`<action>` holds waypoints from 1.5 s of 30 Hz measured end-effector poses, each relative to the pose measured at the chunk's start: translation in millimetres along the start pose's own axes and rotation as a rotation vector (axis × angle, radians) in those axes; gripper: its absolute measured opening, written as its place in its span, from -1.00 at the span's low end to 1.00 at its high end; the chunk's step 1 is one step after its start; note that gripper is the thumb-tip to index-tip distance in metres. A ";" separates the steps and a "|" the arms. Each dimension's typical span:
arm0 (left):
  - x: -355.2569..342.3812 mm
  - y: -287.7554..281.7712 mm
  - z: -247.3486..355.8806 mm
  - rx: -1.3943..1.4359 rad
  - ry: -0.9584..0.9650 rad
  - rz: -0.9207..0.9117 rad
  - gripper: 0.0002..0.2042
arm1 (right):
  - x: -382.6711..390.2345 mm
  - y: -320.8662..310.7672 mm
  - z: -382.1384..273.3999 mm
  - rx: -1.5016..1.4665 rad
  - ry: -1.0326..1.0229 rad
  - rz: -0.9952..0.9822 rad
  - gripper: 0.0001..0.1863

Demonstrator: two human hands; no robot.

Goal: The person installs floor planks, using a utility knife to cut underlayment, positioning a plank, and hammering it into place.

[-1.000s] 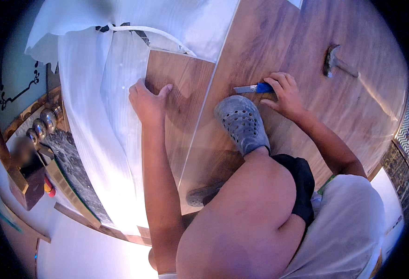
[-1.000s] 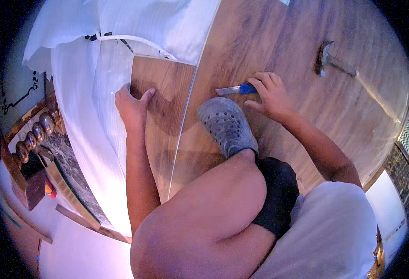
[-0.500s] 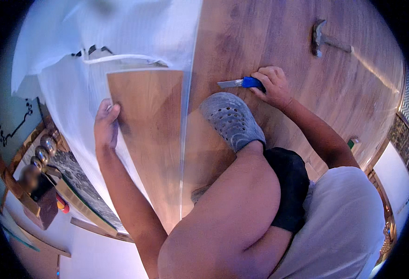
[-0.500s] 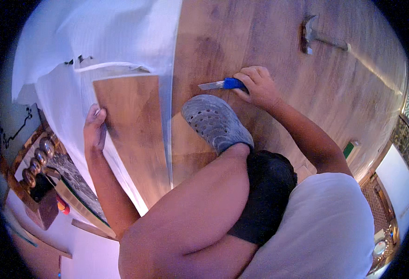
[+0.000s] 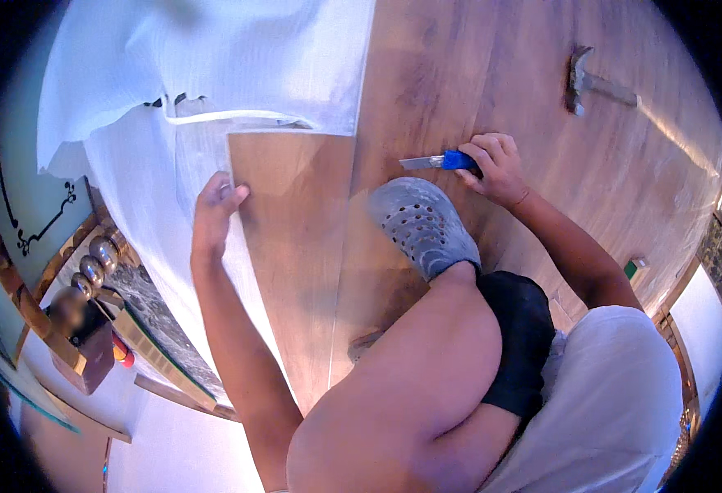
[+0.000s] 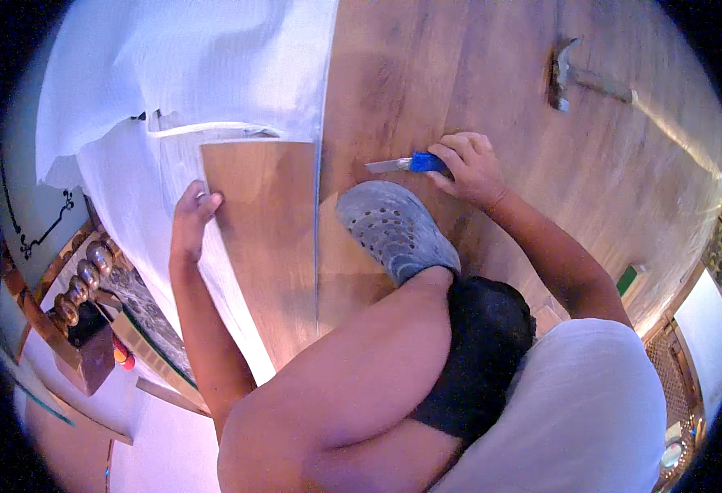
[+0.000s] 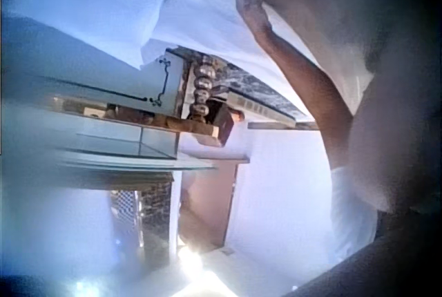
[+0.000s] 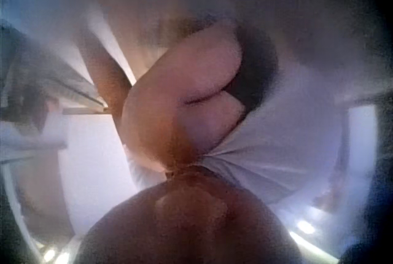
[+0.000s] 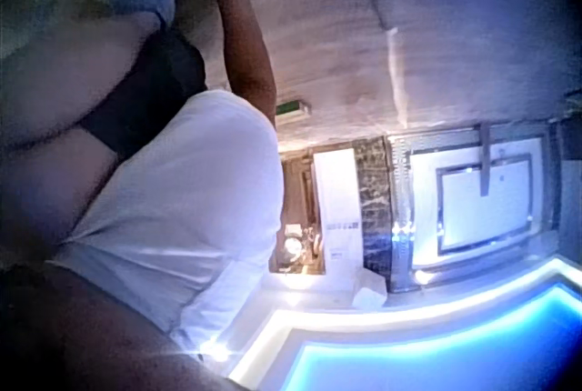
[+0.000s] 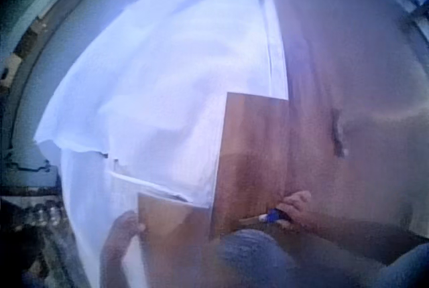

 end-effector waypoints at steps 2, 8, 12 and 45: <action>-11.2 0.6 -17.2 -0.193 0.024 0.052 -0.81 | -1.8 -0.9 -0.8 -0.019 0.010 -0.018 -0.43; -12.4 15.1 4.8 -0.670 0.035 0.103 -0.64 | -17.6 -12.7 -32.0 -0.154 0.164 -0.110 -0.60; -3.6 22.5 -7.7 -0.795 0.160 0.119 -0.50 | -42.0 -15.4 -82.3 -0.411 0.510 -0.370 -0.57; -30.5 15.0 -22.4 -0.958 0.431 -0.053 -0.16 | -74.3 131.0 -272.1 -0.389 1.143 0.001 -0.65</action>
Point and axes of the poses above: each hand's wrist, its own x-axis away from the middle knuckle, its own y-axis out of the palm, z = x × y, the point moved 3 cm from there along -x, towards the middle knuckle, and after that the axes turned 13 degrees about y, right-handed, at the moved point
